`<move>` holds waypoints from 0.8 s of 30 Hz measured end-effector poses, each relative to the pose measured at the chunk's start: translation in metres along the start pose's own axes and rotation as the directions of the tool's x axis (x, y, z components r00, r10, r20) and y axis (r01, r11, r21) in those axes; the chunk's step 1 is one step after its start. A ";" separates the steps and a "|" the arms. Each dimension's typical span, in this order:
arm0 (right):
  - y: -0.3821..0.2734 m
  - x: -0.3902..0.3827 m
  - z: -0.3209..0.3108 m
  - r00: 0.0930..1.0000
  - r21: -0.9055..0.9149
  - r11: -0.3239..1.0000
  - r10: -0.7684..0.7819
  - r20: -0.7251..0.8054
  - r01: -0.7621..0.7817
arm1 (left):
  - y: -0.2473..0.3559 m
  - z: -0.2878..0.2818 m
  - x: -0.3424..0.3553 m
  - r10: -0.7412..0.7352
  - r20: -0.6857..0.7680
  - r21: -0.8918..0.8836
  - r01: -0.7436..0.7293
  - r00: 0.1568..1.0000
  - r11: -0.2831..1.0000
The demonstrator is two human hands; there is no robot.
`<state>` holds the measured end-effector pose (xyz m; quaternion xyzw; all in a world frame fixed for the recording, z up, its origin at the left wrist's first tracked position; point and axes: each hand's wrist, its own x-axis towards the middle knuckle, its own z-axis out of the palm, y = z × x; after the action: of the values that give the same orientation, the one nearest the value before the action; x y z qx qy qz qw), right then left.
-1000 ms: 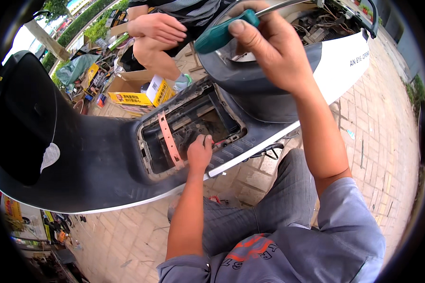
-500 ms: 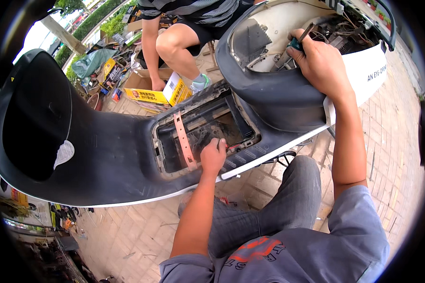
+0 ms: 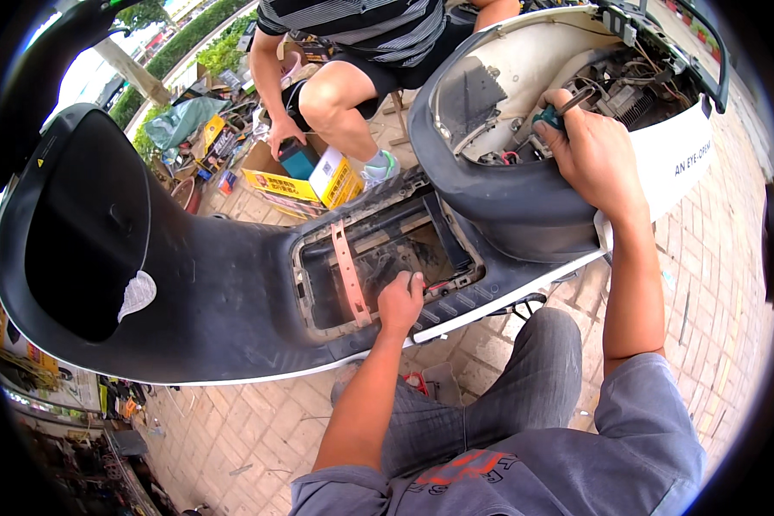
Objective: The person works on a scooter's under-seat compartment, using a screwdriver to connect wires to the battery terminals and secure a metal bracket. The person then places a floor mat over the battery area.
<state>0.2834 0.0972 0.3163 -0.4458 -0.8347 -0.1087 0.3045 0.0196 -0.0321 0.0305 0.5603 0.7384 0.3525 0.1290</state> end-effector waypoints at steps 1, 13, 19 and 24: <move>0.000 0.000 0.001 1.000 -0.009 1.000 -0.002 -0.009 0.002 | 0.002 -0.001 -0.001 0.014 -0.011 -0.009 -0.015 1.000 1.000; 0.011 -0.001 0.015 0.981 -0.111 0.988 -0.127 -0.145 0.112 | 0.029 0.005 -0.041 0.325 -0.152 0.191 -0.295 0.933 0.936; 0.011 -0.001 0.014 0.981 -0.121 0.986 -0.135 -0.138 0.119 | 0.027 0.012 -0.050 0.304 -0.197 0.147 -0.279 0.932 0.949; 0.010 -0.001 0.014 0.982 -0.119 0.987 -0.126 -0.138 0.110 | 0.023 0.016 -0.052 0.301 -0.206 0.134 -0.278 0.931 0.951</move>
<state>0.2858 0.1087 0.3035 -0.4028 -0.8279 -0.2050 0.3322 0.0634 -0.0713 0.0241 0.6258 0.6744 0.3901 -0.0375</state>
